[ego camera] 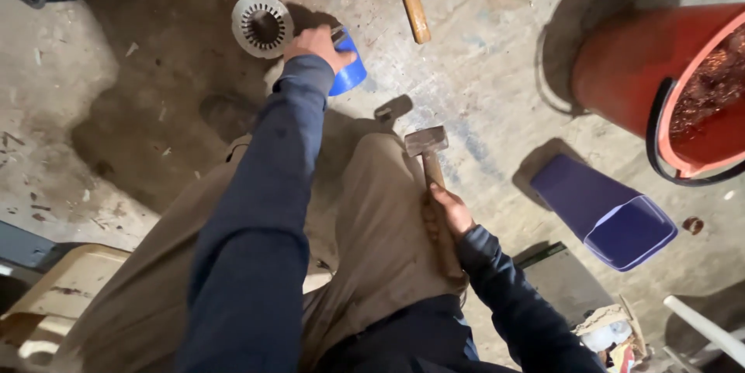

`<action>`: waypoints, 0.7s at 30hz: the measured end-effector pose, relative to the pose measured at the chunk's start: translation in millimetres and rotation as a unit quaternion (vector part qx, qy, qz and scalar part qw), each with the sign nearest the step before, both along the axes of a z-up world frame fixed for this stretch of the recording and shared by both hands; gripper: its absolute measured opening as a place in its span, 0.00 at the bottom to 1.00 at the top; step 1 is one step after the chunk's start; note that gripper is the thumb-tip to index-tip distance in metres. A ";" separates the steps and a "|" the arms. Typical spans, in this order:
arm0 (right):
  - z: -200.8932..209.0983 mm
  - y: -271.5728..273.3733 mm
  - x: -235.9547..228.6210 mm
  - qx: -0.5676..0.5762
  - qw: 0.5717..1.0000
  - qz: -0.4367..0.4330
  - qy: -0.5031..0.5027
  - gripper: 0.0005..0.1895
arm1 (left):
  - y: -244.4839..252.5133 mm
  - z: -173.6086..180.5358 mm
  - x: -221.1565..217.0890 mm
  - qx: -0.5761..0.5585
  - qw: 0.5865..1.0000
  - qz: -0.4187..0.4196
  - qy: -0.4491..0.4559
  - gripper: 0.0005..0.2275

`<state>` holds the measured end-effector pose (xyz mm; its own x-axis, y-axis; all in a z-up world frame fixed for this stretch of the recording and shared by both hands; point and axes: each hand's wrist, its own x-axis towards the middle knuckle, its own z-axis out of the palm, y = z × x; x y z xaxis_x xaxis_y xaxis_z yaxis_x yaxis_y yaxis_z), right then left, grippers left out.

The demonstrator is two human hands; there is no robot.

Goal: The person sits on the workshop floor and disassembles a blue electric motor. They hammer the housing, pry it open with a screwdriver, pull off the blue casing, and extract the internal rotor and stator components by hand.

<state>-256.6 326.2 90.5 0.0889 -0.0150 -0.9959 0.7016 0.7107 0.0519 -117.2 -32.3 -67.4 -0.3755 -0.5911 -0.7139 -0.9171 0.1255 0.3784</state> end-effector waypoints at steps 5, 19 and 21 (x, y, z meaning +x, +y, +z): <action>-17.6 1.5 -6.4 -0.002 1.000 -0.005 0.029 0.19 | 3.1 -29.1 24.6 -0.016 0.996 -0.060 0.066 0.26; -39.2 -5.0 -16.2 0.007 1.000 0.009 0.008 0.18 | 50.3 -94.5 195.3 0.163 0.925 0.026 0.341 0.38; -44.4 -2.2 -19.5 -0.010 1.000 0.010 -0.002 0.19 | 36.5 -54.1 177.0 0.390 0.859 0.280 0.179 0.26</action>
